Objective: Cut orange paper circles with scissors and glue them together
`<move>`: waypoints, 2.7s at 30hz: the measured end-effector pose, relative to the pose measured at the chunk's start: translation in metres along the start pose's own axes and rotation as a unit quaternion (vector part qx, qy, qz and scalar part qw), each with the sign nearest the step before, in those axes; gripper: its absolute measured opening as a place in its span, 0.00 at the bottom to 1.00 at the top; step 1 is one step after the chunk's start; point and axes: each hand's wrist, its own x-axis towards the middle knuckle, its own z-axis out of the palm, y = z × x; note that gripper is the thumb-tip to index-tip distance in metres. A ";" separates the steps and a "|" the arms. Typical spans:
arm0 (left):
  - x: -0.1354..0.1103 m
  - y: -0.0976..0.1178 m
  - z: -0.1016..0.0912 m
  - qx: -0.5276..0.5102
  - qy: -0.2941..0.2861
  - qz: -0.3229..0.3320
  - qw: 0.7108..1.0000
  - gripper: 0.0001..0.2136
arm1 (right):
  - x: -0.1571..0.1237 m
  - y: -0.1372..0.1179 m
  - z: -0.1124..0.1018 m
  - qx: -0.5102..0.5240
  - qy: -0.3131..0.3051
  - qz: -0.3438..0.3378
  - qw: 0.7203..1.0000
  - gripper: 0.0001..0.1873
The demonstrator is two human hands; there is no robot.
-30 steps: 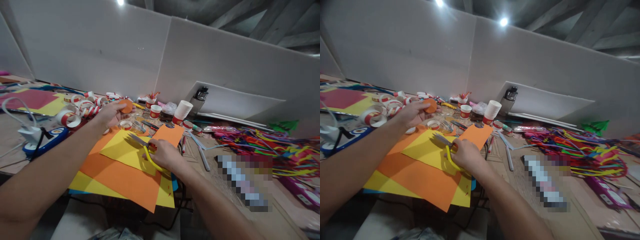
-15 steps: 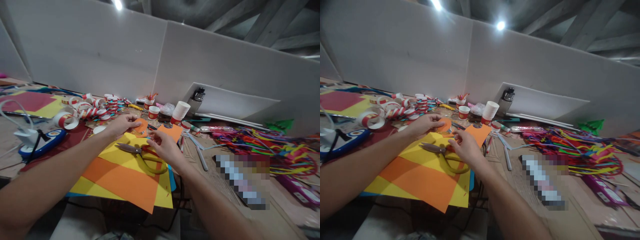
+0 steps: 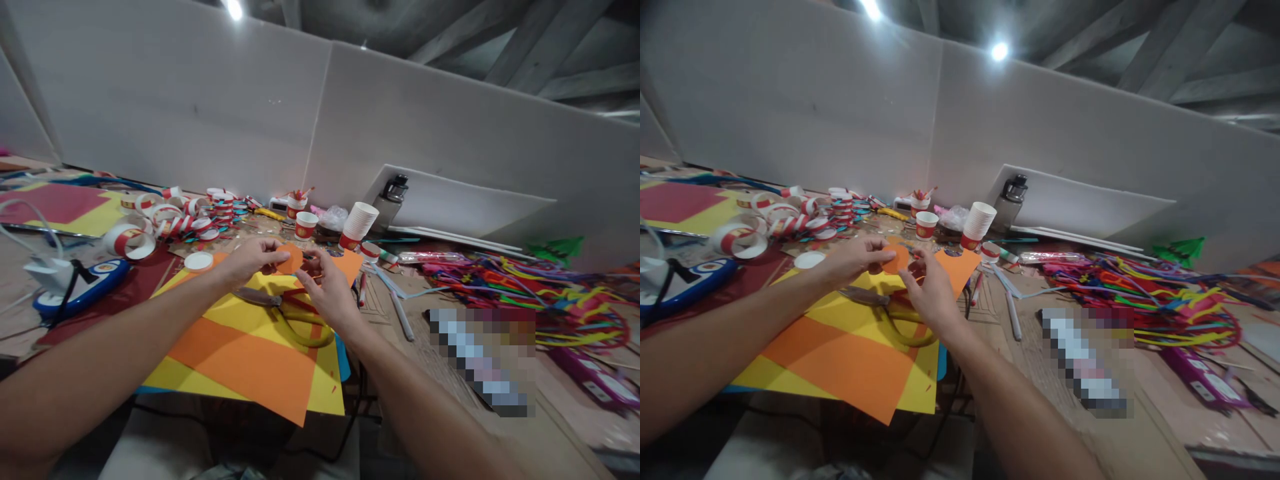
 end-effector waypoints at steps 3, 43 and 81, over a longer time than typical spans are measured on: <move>0.000 0.007 -0.003 -0.034 0.032 0.007 0.999 0.12 | -0.003 -0.003 -0.005 -0.104 -0.085 0.004 0.991 0.13; -0.009 0.028 0.008 -0.189 0.054 0.030 0.980 0.11 | -0.008 -0.009 -0.009 0.048 -0.087 0.019 0.995 0.21; -0.009 0.027 0.005 -0.180 0.023 0.035 0.983 0.13 | -0.009 -0.004 -0.002 0.135 -0.121 0.037 0.983 0.21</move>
